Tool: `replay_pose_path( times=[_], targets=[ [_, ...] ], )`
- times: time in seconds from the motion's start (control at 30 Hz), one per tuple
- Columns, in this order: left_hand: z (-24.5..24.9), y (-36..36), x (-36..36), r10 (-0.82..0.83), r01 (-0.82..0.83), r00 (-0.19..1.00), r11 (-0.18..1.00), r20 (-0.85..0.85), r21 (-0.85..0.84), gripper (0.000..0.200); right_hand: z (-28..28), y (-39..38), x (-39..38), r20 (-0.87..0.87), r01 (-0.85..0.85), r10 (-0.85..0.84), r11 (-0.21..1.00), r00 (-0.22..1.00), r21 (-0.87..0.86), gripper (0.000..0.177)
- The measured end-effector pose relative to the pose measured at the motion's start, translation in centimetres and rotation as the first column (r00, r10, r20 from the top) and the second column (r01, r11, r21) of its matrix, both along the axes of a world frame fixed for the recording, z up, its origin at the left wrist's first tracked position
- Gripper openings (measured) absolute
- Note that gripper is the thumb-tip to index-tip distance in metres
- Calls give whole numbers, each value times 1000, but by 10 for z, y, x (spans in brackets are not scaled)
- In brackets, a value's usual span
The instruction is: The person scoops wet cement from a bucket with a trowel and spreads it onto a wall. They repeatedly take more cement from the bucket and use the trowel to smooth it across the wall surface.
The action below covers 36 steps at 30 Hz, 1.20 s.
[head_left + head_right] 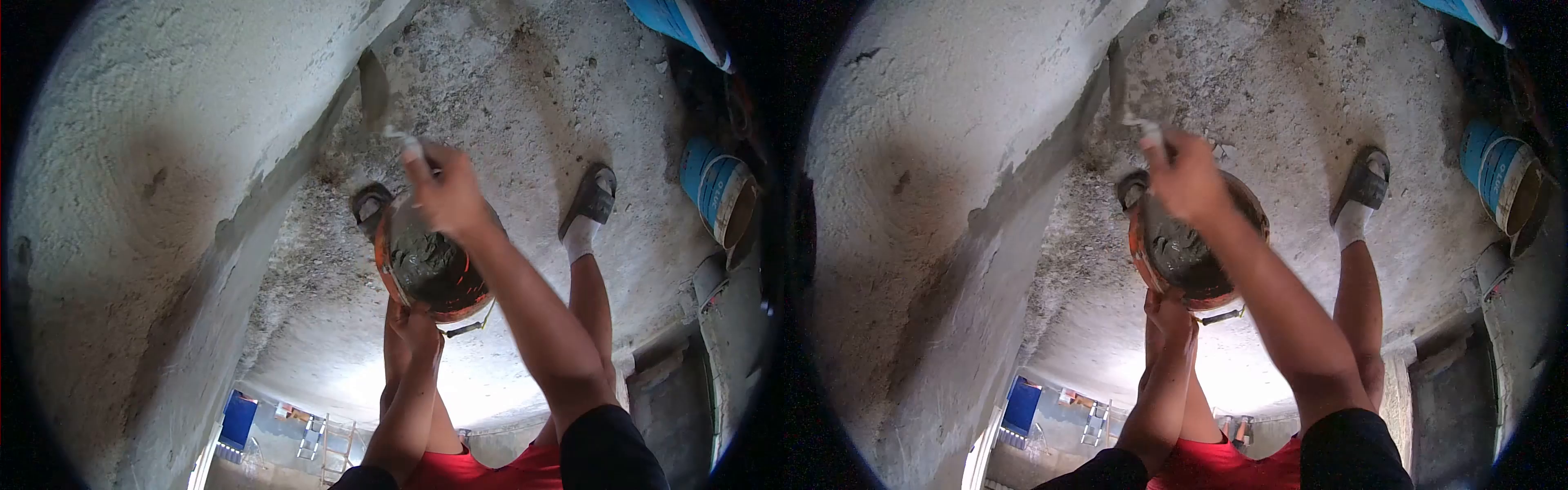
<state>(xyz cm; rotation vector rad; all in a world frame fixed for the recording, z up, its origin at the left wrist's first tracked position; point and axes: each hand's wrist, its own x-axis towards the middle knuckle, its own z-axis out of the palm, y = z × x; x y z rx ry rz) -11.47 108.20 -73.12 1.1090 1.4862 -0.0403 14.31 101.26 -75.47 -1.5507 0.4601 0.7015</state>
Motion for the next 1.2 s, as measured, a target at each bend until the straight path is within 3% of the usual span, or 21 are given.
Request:
replay_pose_path(
  times=[0.1,0.17,0.27,0.37,0.43,0.53,0.6,0.63,0.7,0.73,0.8,0.83,0.87,0.9,0.93,0.97,1.0,1.07,1.1,1.17,1.2],
  targets=[
    [-5,-6,6,-48,49,997,999,-56,18,40,23,39,-25,163,-63,92,983,982,-175,27],
    [-7,-8,4,-82,87,993,995,-84,54,39,44,46,-35,65,135,-136,991,989,25,29],
    [-13,-8,8,-323,319,945,945,59,75,42,41,36,-40,-116,306,-296,948,948,85,26],
    [-3,-17,34,-148,146,985,989,93,25,38,2,26,-22,-250,349,-314,931,916,110,24],
    [8,-18,48,-119,120,992,993,35,-18,42,-27,41,-7,9,274,-274,960,962,-49,24],
    [-16,0,-2,-196,191,980,976,-33,-108,47,-13,83,11,140,283,-260,942,955,-182,24],
    [-21,9,-31,-481,506,838,862,258,-35,45,15,97,10,74,203,-199,978,977,-51,24],
    [-4,3,-2,-484,509,836,860,257,-36,45,24,103,-3,73,207,-203,977,976,-52,24],
    [49,-17,85,-277,285,959,938,67,-195,61,43,111,-33,176,166,-162,986,971,-11,28],
    [16,-2,54,-694,699,710,677,-116,230,57,43,113,-48,172,170,-165,985,971,-15,28],
    [-35,-14,-15,-592,628,777,750,-213,206,57,36,114,-72,368,429,-400,903,839,5,27],
    [-51,-19,-46,-477,546,823,815,-308,197,57,29,111,-77,367,431,-402,902,839,4,27],
    [2,10,16,-692,695,718,706,-74,134,47,23,104,-76,47,459,-467,880,883,123,22],
    [-3,10,9,-693,696,717,705,-76,135,47,16,98,-75,-282,512,-448,829,848,224,22],
    [-13,7,-4,-341,349,933,935,118,-60,39,17,86,-54,-461,580,-420,762,781,289,22],
    [-19,4,-11,104,-35,972,949,208,-312,31,-1,88,-46,-461,583,-424,760,779,286,22],
    [-17,0,-2,101,-32,973,949,208,-313,31,-23,92,-40,-436,601,-448,730,780,325,23],
    [-10,-10,25,-425,421,904,904,-44,-74,23,-45,100,-17,-410,617,-475,697,779,365,24],
    [-14,-9,20,-427,424,903,903,-42,-75,23,-47,103,0,-449,648,-483,666,752,369,22],
    [-19,-8,1,-205,208,978,973,40,-98,17,-47,125,7,-495,680,-486,635,721,367,21],
    [-21,-9,-1,-208,211,977,972,38,-100,17,-48,143,4,-367,603,-481,686,796,407,21]
  ],
)
